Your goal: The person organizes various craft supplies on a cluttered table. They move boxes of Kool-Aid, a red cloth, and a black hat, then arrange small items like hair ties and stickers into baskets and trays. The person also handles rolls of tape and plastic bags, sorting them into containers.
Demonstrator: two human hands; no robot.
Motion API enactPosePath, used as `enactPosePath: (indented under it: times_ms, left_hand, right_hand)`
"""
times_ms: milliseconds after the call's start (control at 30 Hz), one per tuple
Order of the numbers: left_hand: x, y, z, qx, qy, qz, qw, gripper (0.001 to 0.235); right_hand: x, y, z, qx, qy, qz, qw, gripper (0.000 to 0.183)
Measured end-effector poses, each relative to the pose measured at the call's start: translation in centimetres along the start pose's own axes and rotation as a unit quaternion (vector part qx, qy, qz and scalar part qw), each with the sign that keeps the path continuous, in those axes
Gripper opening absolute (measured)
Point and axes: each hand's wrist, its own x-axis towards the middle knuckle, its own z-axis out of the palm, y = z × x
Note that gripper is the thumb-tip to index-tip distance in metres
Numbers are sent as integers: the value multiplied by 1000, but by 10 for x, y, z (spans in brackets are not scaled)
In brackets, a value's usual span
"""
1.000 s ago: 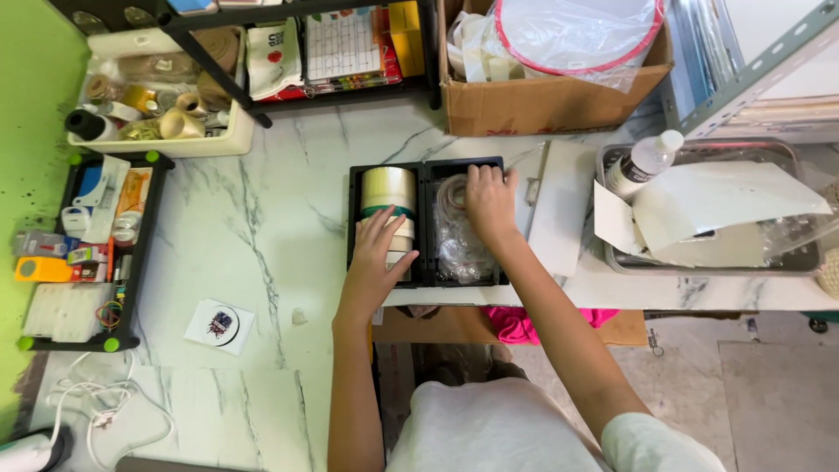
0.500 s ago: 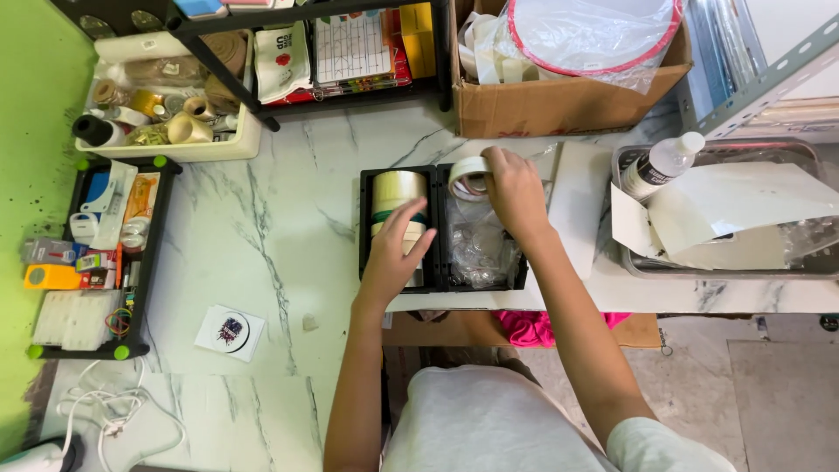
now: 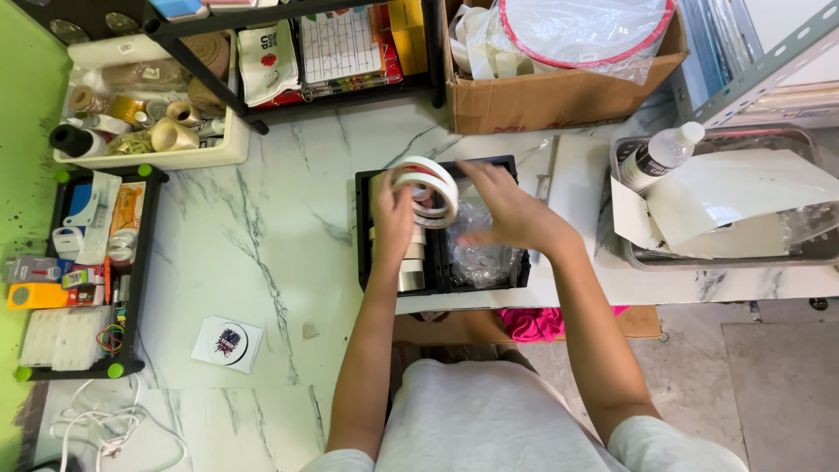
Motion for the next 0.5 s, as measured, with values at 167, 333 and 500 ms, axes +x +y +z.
enactPosePath:
  times_ms: [167, 333, 500]
  left_hand:
    - [-1, -44, -3, -222, 24, -170, 960, 27]
    - [-6, -62, 4, -254, -39, -191, 947, 32]
    - [-4, -44, 6, -317, -43, -254, 913, 33]
  right_hand:
    - [-12, 32, 53, -280, -270, 148, 909, 151]
    - [-9, 30, 71, -407, -310, 161, 844, 144]
    - [-4, 39, 75, -349, -243, 115, 898, 130]
